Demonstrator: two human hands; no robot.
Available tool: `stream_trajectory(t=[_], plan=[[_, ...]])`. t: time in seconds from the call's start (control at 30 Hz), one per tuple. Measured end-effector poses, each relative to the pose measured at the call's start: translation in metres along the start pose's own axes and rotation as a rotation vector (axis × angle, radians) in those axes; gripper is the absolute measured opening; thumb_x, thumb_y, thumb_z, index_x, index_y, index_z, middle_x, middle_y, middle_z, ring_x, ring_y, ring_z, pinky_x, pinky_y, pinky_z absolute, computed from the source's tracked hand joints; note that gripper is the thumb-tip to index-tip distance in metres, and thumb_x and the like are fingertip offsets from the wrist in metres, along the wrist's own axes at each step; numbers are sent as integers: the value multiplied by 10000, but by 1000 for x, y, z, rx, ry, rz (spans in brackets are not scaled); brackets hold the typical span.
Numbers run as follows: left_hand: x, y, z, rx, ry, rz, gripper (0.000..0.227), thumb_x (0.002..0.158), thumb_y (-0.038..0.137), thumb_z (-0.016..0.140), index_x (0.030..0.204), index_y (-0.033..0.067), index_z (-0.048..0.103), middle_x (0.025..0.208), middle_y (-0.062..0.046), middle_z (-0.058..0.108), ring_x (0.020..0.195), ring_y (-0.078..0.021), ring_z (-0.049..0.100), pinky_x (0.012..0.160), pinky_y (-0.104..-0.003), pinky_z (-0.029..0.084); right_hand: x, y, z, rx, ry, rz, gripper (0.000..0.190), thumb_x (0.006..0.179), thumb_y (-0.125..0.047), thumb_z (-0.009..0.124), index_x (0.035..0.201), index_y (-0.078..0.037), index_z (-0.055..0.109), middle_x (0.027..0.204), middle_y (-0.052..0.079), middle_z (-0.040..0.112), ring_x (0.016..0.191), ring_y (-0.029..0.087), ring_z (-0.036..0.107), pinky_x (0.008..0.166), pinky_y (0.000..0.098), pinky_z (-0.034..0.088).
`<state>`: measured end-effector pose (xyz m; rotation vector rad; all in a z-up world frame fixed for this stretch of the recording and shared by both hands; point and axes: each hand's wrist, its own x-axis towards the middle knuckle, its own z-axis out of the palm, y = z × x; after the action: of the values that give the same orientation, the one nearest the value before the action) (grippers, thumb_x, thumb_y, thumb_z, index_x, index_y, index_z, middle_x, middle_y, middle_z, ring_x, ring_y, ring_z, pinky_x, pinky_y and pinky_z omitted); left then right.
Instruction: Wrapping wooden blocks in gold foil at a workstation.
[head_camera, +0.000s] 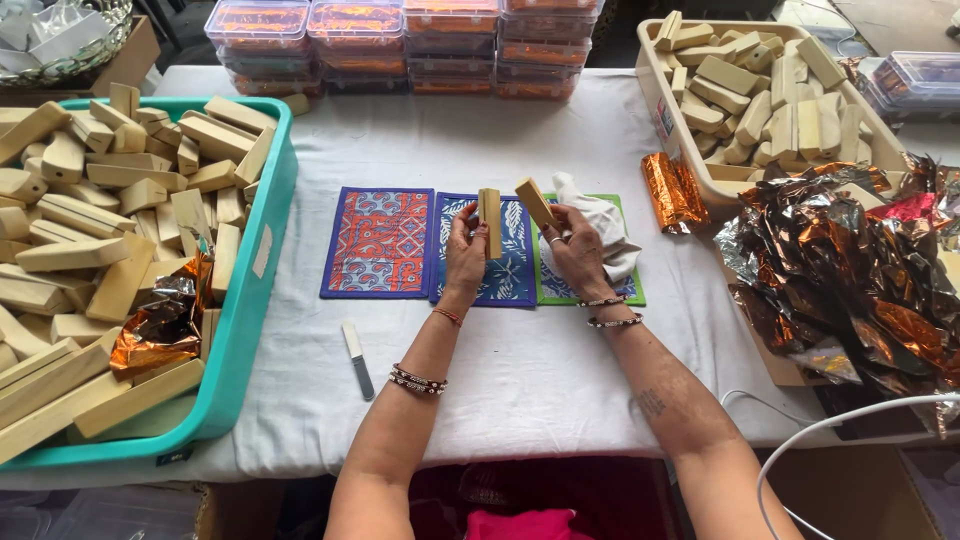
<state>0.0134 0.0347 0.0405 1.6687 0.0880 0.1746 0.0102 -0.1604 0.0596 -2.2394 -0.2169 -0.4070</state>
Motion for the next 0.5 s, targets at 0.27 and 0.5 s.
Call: stream_trajectory(t=[0.27, 0.5], plan=[[7, -43, 19, -531, -336, 23, 505, 1103, 295, 429, 1573, 117, 379, 1416, -78, 597, 1307, -181, 575, 1079, -340, 507, -8, 12, 36, 631, -193, 37, 409, 1017, -117, 630, 1403, -53, 509, 1156, 86, 681, 1031, 143, 685, 867, 295, 613], [-12, -19, 20, -44, -284, 202, 600, 1039, 483, 502, 1522, 170, 330, 1345, -138, 621, 1264, -288, 626, 1018, -398, 542, -12, -1, 27, 553, -187, 4, 364, 994, -129, 688, 1328, -43, 568, 1147, 102, 736, 1068, 152, 708, 873, 292, 613]])
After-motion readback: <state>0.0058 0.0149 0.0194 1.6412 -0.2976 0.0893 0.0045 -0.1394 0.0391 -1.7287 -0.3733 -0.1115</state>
